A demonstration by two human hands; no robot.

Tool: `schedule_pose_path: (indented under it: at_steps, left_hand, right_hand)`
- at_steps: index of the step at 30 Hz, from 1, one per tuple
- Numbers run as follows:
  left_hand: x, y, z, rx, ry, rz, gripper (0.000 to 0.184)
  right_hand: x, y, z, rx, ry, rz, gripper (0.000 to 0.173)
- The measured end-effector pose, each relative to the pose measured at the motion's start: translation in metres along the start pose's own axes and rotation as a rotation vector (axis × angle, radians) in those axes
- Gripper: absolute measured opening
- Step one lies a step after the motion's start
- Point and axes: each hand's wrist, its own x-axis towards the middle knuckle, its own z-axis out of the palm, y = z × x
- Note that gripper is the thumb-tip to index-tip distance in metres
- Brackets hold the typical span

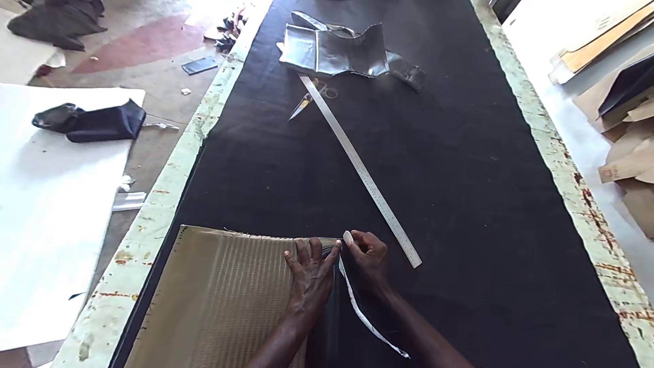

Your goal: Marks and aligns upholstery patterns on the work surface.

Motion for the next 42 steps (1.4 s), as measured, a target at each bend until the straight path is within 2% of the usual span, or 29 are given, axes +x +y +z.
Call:
schedule_pose_path:
  at_steps: [10,20,22,26,28,34,42]
  left_hand:
    - [0.005,-0.002,-0.006,0.014,-0.064,0.011,0.06]
    - [0.005,-0.004,-0.007,-0.009,-0.071,0.023,0.06]
    - [0.005,-0.004,-0.007,-0.01,-0.091,0.015,0.061]
    - [0.004,-0.005,-0.007,-0.032,-0.069,0.018,0.06]
    - [0.003,-0.006,-0.008,-0.037,-0.058,0.022,0.059]
    - [-0.001,-0.008,-0.001,-0.061,-0.004,0.019,0.062]
    - [-0.008,-0.019,0.019,-0.092,0.14,0.046,0.052]
  right_hand:
    - [-0.032,-0.002,0.025,-0.109,0.006,0.104,0.032]
    - [-0.016,-0.016,0.029,-0.234,0.016,0.088,0.028]
    - [-0.01,-0.015,0.029,-0.194,0.008,0.128,0.029]
    - [-0.006,-0.011,0.015,0.161,0.026,0.316,0.033]
    - [-0.008,-0.011,0.002,0.262,0.02,0.354,0.037]
    - [-0.022,-0.007,-0.017,0.223,-0.112,0.349,0.037]
    - [-0.029,-0.017,-0.015,0.182,-0.127,0.33,0.035]
